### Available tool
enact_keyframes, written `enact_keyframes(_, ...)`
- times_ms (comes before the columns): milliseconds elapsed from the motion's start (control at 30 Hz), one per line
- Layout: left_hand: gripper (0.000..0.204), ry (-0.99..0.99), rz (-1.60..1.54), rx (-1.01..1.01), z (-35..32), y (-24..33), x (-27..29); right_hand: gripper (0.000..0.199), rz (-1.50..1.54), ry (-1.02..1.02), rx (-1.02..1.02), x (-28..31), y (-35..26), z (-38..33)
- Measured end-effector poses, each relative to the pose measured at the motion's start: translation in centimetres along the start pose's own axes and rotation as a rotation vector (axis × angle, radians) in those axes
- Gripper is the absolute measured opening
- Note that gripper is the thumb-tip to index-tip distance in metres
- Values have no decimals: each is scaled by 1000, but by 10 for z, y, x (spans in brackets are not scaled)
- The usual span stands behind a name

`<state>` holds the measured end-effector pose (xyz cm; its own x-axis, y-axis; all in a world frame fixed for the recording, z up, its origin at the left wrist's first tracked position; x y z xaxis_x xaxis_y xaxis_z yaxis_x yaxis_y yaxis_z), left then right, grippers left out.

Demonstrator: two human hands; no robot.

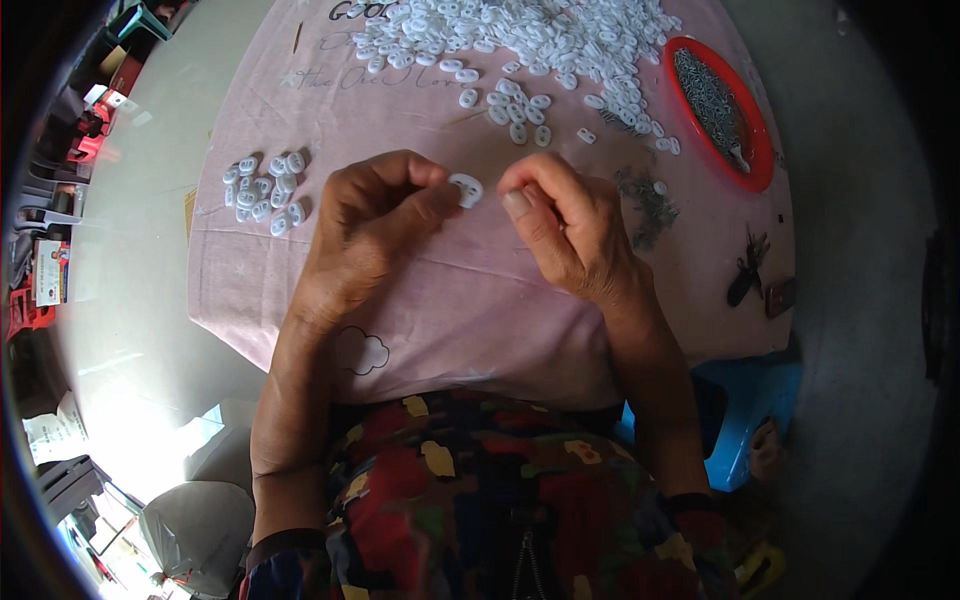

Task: The person assembles plastic cord locks by inserting springs into plastic components and snapping the pieces together by hand.

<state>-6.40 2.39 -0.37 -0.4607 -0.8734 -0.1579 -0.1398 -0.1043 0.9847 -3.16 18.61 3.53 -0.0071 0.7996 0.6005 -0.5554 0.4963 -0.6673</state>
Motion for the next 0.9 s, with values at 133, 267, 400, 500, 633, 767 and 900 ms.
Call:
enact_keyframes(133,13,221,442,-52,-9,26,42,11,-37,191,-186,28,26,-5)
enact_keyframes(267,15,326,553,4,-28,28,93,13,-315,143,-218,36,43,-8)
enact_keyframes(400,17,475,742,34,-48,32,128,12,-439,113,-152,33,39,-6)
enact_keyframes(500,18,560,779,57,-56,35,144,12,-420,114,-175,32,40,-5)
enact_keyframes(633,20,686,950,-25,-69,46,163,12,-409,124,-160,32,40,-2)
enact_keyframes(767,41,600,1193,-244,-60,51,133,14,-428,171,-163,41,42,-5)
enact_keyframes(900,57,428,1530,-165,-46,19,98,18,-522,222,-269,65,58,-13)
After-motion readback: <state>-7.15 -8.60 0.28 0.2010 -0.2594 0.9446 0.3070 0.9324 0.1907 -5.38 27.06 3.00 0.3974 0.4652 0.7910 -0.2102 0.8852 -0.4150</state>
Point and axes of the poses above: each hand's wrist, its own z-axis towards the middle knuckle, its own x-axis out of the back of the hand, y = z × x, the point moved 8 cm from there along z, towards the middle knuckle, and after that the axes turned 4 degrees about -y, right-handed, at the moved point
